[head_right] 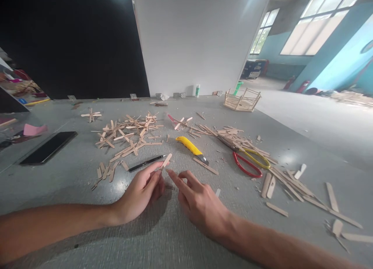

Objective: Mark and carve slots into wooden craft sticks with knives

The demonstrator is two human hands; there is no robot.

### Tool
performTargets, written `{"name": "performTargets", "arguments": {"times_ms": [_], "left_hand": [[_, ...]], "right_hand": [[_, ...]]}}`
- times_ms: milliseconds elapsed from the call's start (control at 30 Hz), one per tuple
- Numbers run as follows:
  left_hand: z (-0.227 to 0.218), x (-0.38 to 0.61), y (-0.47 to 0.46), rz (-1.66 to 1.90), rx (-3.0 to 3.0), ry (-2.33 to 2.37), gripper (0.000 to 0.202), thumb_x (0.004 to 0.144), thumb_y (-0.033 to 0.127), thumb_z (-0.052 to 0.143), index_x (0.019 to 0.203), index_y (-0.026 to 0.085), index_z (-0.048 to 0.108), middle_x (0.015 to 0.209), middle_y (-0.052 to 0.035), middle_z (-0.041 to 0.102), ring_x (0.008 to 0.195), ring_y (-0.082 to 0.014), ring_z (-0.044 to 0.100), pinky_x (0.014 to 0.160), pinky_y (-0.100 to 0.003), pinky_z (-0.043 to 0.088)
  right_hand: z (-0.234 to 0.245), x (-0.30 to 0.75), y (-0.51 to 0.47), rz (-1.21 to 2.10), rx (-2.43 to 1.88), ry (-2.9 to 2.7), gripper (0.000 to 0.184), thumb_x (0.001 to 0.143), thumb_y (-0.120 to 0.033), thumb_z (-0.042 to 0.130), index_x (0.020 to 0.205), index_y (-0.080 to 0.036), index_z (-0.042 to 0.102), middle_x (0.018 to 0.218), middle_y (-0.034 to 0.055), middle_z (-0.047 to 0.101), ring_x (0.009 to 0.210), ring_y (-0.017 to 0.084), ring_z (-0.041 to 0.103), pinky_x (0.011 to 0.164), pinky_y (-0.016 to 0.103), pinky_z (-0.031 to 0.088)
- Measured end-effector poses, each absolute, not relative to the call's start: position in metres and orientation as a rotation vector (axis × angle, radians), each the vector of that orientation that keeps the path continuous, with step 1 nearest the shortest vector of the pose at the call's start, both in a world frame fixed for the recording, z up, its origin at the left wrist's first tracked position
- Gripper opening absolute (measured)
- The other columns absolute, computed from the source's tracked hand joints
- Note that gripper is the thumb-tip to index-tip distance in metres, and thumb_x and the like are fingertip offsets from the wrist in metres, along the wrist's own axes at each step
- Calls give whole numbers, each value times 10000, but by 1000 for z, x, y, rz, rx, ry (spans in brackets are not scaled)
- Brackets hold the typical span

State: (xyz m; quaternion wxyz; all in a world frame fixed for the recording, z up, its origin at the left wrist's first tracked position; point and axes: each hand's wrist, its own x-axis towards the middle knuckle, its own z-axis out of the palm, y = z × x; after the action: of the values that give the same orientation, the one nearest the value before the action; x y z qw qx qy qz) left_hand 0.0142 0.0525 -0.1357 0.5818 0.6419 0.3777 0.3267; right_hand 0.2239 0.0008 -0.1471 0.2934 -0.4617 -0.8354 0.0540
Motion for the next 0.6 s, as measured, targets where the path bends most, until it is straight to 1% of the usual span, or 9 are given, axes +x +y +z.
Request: {"name": "performTargets", "arguments": {"times_ms": [100,167,333,433,600], "left_hand": [[-137,14,52,771,1500,884,452,1090,519,403,1390,207,534,701,27,567,508,-124,457,480,-223,383],[-137,14,52,767,1495,886,467,1087,534,399,1398,209,524,698,29,558,505,-125,454,475,-221,381],[-138,14,52,742,1475,897,511,1076,567,402,1420,200,497,693,36,545,482,-116,421,444,-213,355],[-139,14,53,738,1466,895,492,1078,567,397,1372,190,515,671,45,525,494,-116,416,450,-211,340],[-140,15,52,737,1452,909,442,1074,561,419,1271,191,559,660,47,510,511,-117,403,464,-215,334]], "right_hand": [[-147,224,1,147,-1207,-2241,534,1033,-82,370,1556,-164,445,1203,155,668,953,202,749,788,334,655],[-146,224,1,147,-1198,-2243,544,1033,-78,359,1566,-163,425,1201,156,676,968,211,753,793,343,659],[-147,224,2,146,-1226,-2252,527,1036,-93,361,1550,-180,438,1178,142,699,907,210,764,717,329,664],[-149,224,1,126,-1244,-2264,530,1037,-103,352,1554,-189,427,1176,139,701,852,207,767,677,331,663],[-152,225,1,72,-1261,-2282,561,1019,-84,355,1561,-215,414,1154,118,714,782,182,764,613,285,642]]}}
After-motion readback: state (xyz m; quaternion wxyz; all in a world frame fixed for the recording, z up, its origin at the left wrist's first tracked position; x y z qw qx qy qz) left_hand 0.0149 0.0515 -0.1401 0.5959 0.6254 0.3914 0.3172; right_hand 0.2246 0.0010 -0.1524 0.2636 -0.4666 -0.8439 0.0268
